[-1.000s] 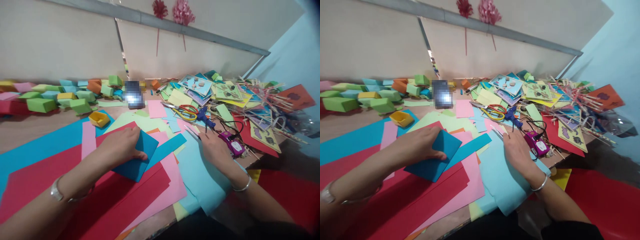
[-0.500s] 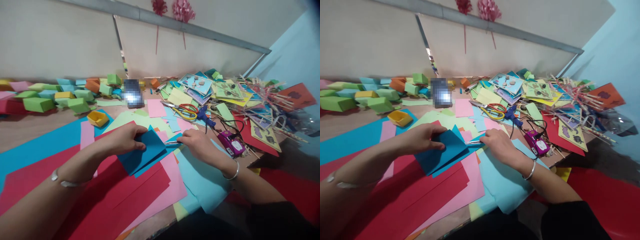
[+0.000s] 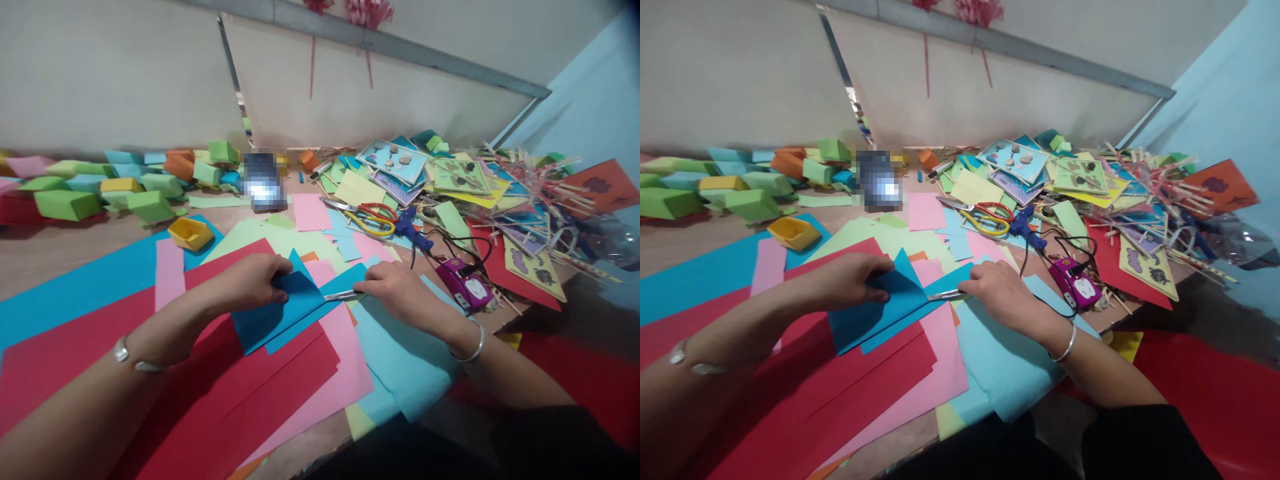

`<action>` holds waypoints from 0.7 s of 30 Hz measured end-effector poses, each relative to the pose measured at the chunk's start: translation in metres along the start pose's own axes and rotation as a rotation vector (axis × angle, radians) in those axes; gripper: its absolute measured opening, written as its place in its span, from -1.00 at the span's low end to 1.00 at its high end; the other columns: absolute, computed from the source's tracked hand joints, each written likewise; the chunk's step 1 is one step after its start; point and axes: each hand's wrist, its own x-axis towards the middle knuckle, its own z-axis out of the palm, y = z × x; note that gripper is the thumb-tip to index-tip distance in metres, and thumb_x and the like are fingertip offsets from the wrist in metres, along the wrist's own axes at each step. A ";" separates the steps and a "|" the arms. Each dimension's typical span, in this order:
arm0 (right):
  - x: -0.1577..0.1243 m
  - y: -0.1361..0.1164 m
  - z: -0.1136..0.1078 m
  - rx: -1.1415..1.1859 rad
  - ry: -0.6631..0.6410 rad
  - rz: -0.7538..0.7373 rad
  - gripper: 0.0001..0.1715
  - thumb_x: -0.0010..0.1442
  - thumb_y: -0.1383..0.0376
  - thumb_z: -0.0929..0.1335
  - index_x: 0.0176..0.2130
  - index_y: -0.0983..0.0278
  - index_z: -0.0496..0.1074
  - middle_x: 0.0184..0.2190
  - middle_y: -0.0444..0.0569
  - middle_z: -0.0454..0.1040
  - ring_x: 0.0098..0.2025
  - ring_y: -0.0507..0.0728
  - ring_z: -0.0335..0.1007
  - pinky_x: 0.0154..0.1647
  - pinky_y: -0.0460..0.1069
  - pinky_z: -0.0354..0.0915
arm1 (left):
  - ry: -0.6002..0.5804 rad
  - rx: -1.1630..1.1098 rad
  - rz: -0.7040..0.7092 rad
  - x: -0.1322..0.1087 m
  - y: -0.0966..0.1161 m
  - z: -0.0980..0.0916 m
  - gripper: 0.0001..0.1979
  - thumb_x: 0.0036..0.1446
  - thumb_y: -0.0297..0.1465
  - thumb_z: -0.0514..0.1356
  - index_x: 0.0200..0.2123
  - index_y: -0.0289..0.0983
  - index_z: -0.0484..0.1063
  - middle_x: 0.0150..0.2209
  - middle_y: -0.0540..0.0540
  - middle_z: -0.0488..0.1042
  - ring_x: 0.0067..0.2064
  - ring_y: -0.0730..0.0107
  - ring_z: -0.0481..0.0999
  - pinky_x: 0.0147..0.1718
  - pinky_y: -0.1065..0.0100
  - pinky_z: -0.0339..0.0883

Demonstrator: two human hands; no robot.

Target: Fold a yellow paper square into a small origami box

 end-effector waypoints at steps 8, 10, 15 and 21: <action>0.001 0.001 0.011 0.013 0.033 -0.113 -0.71 0.41 0.30 0.28 -0.01 0.14 0.57 -0.38 -0.04 0.42 -0.35 0.08 0.17 -0.33 0.01 -0.02 | 0.252 0.056 0.403 -0.004 0.010 0.015 -0.37 0.03 -0.37 0.26 0.22 -0.22 0.32 0.29 -0.29 0.29 0.33 -0.11 0.19 0.18 0.00 0.23; 0.001 0.000 0.010 0.002 0.042 -0.119 -0.70 0.42 0.29 0.27 -0.03 0.15 0.58 -0.39 -0.03 0.42 -0.35 0.09 0.16 -0.33 0.01 -0.02 | 0.272 0.033 0.565 0.001 0.012 0.025 -0.46 0.24 -0.29 0.16 0.28 -0.18 0.27 0.42 -0.21 0.12 0.46 -0.03 -0.09 0.32 -0.03 0.01; -0.003 -0.002 0.009 -0.019 0.005 -0.161 -0.64 0.46 0.25 0.21 0.06 0.13 0.53 -0.36 -0.02 0.42 -0.33 0.11 0.19 -0.32 0.01 0.03 | 0.230 0.138 0.431 0.014 0.002 0.053 -0.48 0.43 -0.14 -0.10 0.38 -0.08 0.13 0.46 -0.07 0.03 0.49 0.02 -0.25 0.37 -0.17 -0.43; 0.000 -0.003 0.006 0.175 -0.089 -0.087 -0.69 0.44 0.16 0.25 -0.05 0.21 0.52 -0.34 -0.05 0.40 -0.29 0.10 0.22 -0.26 -0.01 0.13 | 0.227 0.168 0.413 0.016 -0.002 0.061 -0.45 0.43 -0.10 -0.15 0.40 -0.08 0.09 0.46 -0.05 0.00 0.49 0.11 -0.20 0.37 -0.07 -0.54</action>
